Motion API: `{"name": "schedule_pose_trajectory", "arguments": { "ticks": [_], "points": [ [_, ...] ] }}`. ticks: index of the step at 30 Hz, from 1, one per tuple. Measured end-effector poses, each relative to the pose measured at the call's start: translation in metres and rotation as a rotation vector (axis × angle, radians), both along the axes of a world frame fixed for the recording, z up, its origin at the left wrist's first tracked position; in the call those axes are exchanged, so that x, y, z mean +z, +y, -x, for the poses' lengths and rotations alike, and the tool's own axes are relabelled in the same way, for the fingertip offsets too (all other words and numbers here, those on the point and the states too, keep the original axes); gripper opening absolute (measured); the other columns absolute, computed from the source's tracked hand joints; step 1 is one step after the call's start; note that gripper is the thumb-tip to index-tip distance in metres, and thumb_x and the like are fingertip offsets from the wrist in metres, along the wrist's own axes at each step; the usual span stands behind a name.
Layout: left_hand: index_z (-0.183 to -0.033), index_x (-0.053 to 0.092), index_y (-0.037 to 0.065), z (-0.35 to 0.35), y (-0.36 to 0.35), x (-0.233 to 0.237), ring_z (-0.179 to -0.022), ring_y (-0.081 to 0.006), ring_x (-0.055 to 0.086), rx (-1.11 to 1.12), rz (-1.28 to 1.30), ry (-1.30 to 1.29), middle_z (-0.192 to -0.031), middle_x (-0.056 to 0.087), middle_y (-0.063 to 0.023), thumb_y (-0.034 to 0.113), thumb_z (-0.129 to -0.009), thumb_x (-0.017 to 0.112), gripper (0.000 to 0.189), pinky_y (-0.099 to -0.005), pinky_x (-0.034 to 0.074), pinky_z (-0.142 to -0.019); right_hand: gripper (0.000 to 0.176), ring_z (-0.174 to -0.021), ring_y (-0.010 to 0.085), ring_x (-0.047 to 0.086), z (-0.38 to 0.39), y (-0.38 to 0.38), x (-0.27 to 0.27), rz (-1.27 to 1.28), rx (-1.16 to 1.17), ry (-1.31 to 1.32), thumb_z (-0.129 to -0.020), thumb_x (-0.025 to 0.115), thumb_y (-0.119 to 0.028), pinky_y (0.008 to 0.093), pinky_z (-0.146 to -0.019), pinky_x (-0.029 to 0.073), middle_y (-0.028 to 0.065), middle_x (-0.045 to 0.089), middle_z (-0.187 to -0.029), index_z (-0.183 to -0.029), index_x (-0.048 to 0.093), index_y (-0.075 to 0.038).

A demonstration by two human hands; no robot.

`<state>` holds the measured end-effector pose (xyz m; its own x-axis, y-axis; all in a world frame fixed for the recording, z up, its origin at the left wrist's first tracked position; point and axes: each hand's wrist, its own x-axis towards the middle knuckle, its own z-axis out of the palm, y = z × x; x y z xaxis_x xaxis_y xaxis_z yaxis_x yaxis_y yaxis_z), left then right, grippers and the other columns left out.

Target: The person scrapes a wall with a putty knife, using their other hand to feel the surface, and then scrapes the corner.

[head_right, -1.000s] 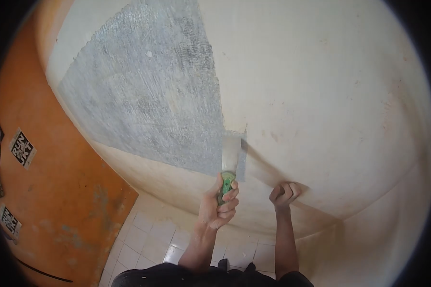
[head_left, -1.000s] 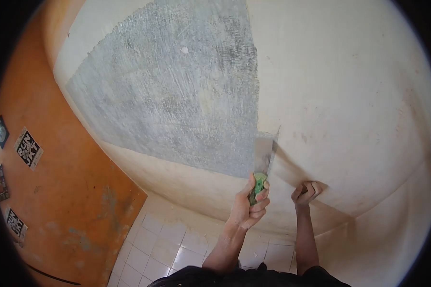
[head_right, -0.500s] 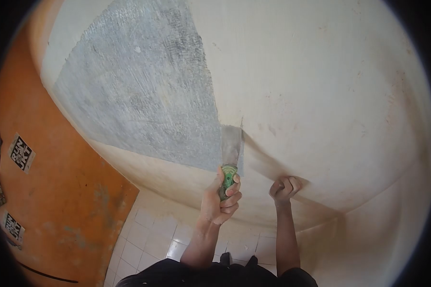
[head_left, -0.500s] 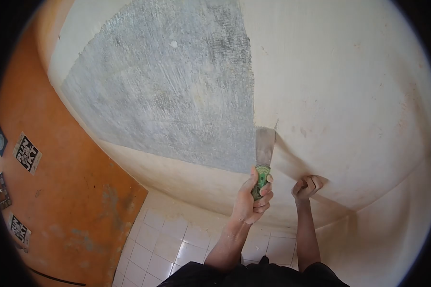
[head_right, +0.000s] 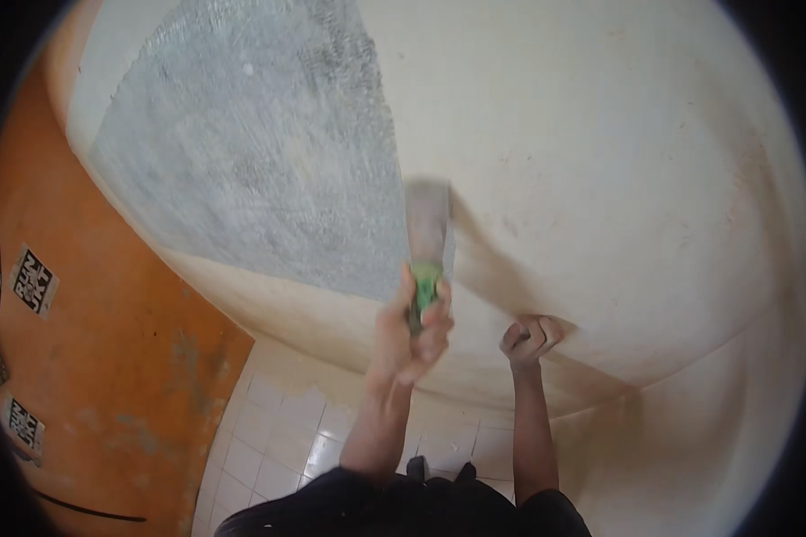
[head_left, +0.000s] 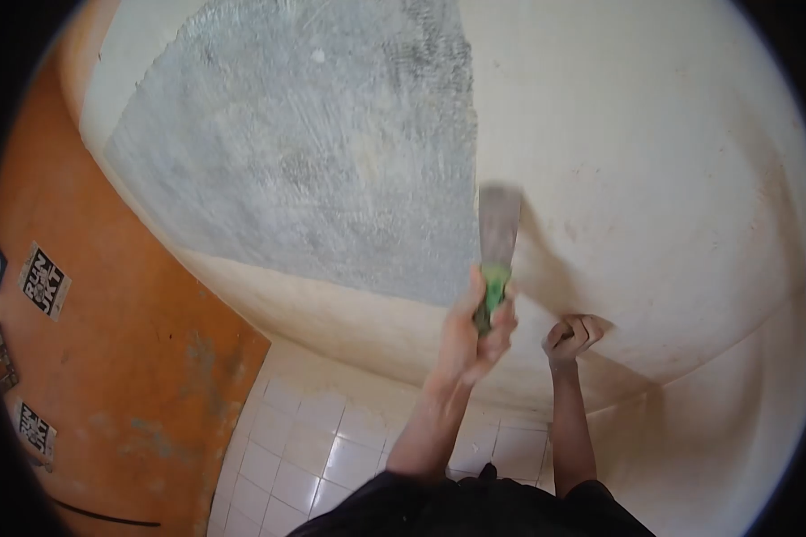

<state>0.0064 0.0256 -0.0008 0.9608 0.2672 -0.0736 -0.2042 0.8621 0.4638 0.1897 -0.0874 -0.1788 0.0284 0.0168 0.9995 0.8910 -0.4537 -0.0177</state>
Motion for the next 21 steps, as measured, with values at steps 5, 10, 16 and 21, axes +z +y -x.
{"name": "schedule_pose_trajectory", "arguments": {
  "ticks": [5, 10, 16, 21],
  "points": [
    [-0.096, 0.053, 0.005, -0.001, 0.008, -0.001, -0.04, -0.0044, 0.025, -0.058, 0.012, -0.188, -0.063, 0.037, 0.003, 0.053, -0.097, 0.031, 0.053, -0.0168, 0.017, -0.032, 0.021, -0.085, 0.024, 0.043, -0.004, 0.0, 0.004, -0.04, -0.051, -0.034, -0.093, 0.05, -0.028, 0.0374, -0.074, 0.037, 0.008, 0.043, -0.095, -0.095, 0.049, -0.007],
    [-0.096, 0.045, 0.006, 0.006, 0.005, -0.038, -0.042, -0.0059, 0.029, -0.212, 0.428, -0.271, -0.064, 0.036, 0.0008, 0.049, -0.098, 0.03, 0.046, -0.0165, 0.023, -0.031, 0.023, -0.088, 0.0261, 0.043, -0.003, -0.002, 0.0, -0.015, -0.004, -0.017, -0.094, 0.049, -0.027, 0.0383, -0.076, 0.038, 0.0114, 0.044, -0.097, -0.099, 0.048, -0.005],
    [-0.098, 0.042, 0.006, -0.009, 0.024, -0.035, -0.036, -0.0073, 0.032, -0.377, 0.385, -0.619, -0.061, 0.039, 0.0004, 0.047, -0.099, 0.03, 0.043, -0.0187, 0.024, -0.03, 0.019, -0.086, 0.0249, 0.043, -0.003, 0.003, 0.005, -0.055, -0.019, -0.053, -0.094, 0.049, -0.025, 0.0374, -0.075, 0.038, 0.0102, 0.046, -0.094, -0.097, 0.048, -0.006],
    [-0.099, 0.043, 0.004, 0.006, 0.011, -0.04, -0.033, -0.0074, 0.033, -0.361, 0.535, -0.559, -0.061, 0.041, -0.0008, 0.046, -0.099, 0.03, 0.044, -0.0197, 0.023, -0.029, 0.018, -0.087, 0.0245, 0.043, -0.004, 0.001, 0.003, -0.04, -0.055, -0.037, -0.094, 0.049, -0.023, 0.0364, -0.073, 0.04, 0.0098, 0.043, -0.096, -0.097, 0.048, -0.005]
  ]
}}
